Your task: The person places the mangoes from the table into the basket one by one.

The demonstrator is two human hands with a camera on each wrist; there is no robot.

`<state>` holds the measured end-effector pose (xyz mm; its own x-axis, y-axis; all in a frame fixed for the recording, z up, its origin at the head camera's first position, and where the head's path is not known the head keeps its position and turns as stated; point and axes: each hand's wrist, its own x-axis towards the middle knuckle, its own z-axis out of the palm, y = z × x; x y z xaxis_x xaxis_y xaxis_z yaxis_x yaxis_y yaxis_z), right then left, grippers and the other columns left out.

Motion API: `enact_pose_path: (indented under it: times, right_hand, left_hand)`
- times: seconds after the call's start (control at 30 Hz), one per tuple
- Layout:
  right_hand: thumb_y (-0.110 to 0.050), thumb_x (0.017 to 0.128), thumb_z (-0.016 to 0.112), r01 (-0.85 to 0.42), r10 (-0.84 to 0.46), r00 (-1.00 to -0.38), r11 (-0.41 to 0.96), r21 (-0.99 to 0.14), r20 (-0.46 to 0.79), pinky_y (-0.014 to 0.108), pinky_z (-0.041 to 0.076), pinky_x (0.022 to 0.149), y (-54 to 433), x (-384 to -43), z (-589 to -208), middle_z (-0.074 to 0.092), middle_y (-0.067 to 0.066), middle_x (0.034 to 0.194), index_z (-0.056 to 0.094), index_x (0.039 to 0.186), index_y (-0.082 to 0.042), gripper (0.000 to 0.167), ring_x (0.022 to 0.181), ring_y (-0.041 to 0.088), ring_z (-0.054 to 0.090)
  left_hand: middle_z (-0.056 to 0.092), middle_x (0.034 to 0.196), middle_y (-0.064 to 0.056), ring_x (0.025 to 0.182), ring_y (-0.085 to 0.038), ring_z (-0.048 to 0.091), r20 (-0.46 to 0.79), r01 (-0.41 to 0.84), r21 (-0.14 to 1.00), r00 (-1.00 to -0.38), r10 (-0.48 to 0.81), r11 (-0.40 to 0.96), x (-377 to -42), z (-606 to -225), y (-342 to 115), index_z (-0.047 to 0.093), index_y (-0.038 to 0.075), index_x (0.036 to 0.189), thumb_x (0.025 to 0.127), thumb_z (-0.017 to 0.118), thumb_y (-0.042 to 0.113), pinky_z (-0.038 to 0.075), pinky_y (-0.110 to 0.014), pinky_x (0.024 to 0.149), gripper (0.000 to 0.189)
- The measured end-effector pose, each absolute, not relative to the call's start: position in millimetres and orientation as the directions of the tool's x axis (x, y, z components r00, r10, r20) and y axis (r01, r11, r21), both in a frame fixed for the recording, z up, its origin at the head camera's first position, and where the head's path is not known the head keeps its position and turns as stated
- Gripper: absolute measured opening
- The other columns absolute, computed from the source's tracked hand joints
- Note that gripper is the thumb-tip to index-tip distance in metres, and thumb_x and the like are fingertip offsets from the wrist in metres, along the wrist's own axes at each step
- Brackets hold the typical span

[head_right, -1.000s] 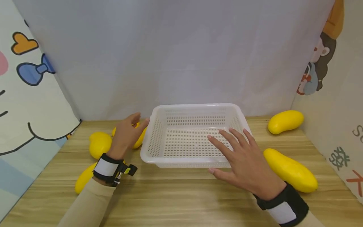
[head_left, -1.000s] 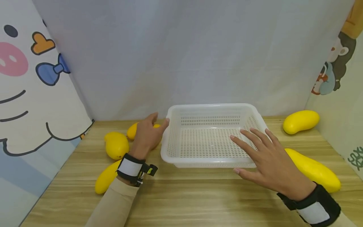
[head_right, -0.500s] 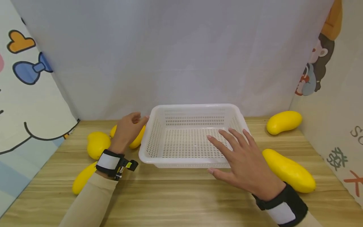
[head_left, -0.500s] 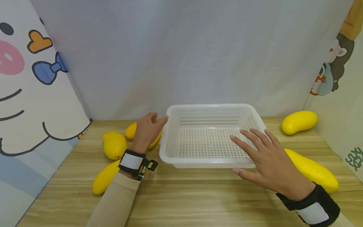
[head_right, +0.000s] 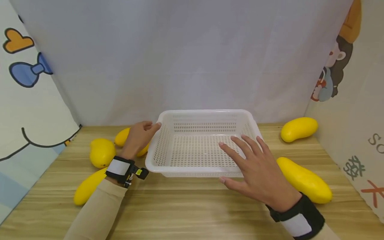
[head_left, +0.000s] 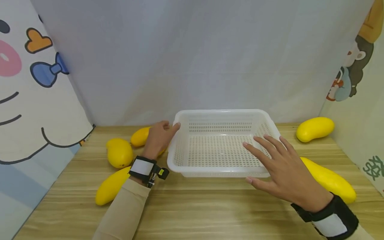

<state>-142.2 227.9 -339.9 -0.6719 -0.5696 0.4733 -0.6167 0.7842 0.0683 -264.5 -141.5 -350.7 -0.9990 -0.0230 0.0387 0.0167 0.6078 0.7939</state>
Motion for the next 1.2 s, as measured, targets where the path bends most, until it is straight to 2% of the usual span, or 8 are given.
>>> enact_pose_path:
  times: [0.07, 0.17, 0.27, 0.33, 0.63, 1.0, 1.2]
  right_hand:
    - [-0.066, 0.089, 0.059, -0.616, -0.569, -0.674, 0.785, 0.066, 0.471, 0.064, 0.021, 0.115, 228, -142, -340, 0.043, 0.014, 0.153, 0.039, 0.157, -0.026, 0.081, 0.139, 0.04, 0.036]
    - [-0.066, 0.089, 0.06, -0.615, -0.569, -0.676, 0.786, 0.066, 0.467, 0.064, 0.021, 0.115, 228, -143, -340, 0.043, 0.014, 0.153, 0.038, 0.157, -0.026, 0.081, 0.14, 0.041, 0.036]
    - [-0.066, 0.089, 0.059, -0.614, -0.569, -0.677, 0.786, 0.068, 0.467, 0.065, 0.022, 0.115, 229, -143, -340, 0.043, 0.014, 0.153, 0.039, 0.156, -0.026, 0.081, 0.14, 0.04, 0.035]
    - [-0.066, 0.089, 0.059, -0.613, -0.569, -0.676, 0.787, 0.07, 0.468, 0.065, 0.022, 0.115, 229, -143, -340, 0.043, 0.014, 0.153, 0.039, 0.156, -0.026, 0.081, 0.139, 0.041, 0.036]
    - [-0.069, 0.092, 0.053, -0.612, -0.568, -0.677, 0.787, 0.07, 0.468, 0.065, 0.022, 0.114, 229, -143, -340, 0.044, 0.014, 0.152, 0.039, 0.156, -0.026, 0.079, 0.139, 0.041, 0.036]
    - [-0.066, 0.089, 0.058, -0.614, -0.574, -0.676, 0.785, 0.077, 0.463, 0.064, 0.021, 0.115, 229, -144, -342, 0.043, 0.014, 0.153, 0.04, 0.156, -0.025, 0.081, 0.14, 0.04, 0.035]
    - [-0.07, 0.092, 0.051, -0.618, -0.571, -0.669, 0.783, 0.07, 0.476, 0.066, 0.023, 0.113, 231, -144, -341, 0.043, 0.014, 0.153, 0.041, 0.155, -0.023, 0.079, 0.138, 0.041, 0.037]
  left_hand:
    - [0.056, 0.141, -0.022, 0.125, -0.034, 0.058, 0.02, 0.01, 0.797, -1.0, -0.01, 0.604, -265, -353, -140, 0.045, 0.0, 0.149, 0.095, 0.055, 0.061, 0.049, -0.049, 0.103, 0.083]
    - [0.065, 0.127, -0.02, 0.104, -0.031, 0.069, -0.006, 0.003, 0.806, -1.0, 0.013, 0.592, -266, -357, -137, 0.053, 0.001, 0.142, 0.096, 0.054, 0.06, 0.058, -0.043, 0.085, 0.074]
    - [0.07, 0.108, -0.017, 0.081, -0.026, 0.072, -0.031, -0.002, 0.822, -0.999, 0.041, 0.57, -267, -359, -134, 0.059, 0.003, 0.134, 0.097, 0.054, 0.058, 0.06, -0.035, 0.067, 0.066]
    - [0.07, 0.104, -0.017, 0.077, -0.024, 0.071, -0.038, -0.003, 0.827, -0.998, 0.051, 0.562, -268, -361, -132, 0.06, 0.004, 0.132, 0.098, 0.054, 0.056, 0.059, -0.032, 0.064, 0.062]
    - [0.068, 0.114, -0.018, 0.088, -0.028, 0.072, -0.07, -0.037, 0.897, -0.996, 0.061, 0.44, -271, -367, -130, 0.055, 0.003, 0.139, 0.101, 0.051, 0.032, 0.061, -0.036, 0.07, 0.049]
    - [0.067, 0.118, -0.019, 0.092, -0.03, 0.071, -0.105, -0.08, 0.918, -0.994, 0.042, 0.388, -272, -371, -130, 0.055, 0.003, 0.14, 0.101, 0.052, 0.031, 0.061, -0.037, 0.071, 0.048]
    - [0.067, 0.116, -0.019, 0.09, -0.029, 0.071, -0.105, -0.079, 0.922, -0.993, 0.047, 0.378, -272, -370, -129, 0.054, 0.004, 0.141, 0.101, 0.052, 0.031, 0.061, -0.037, 0.07, 0.048]
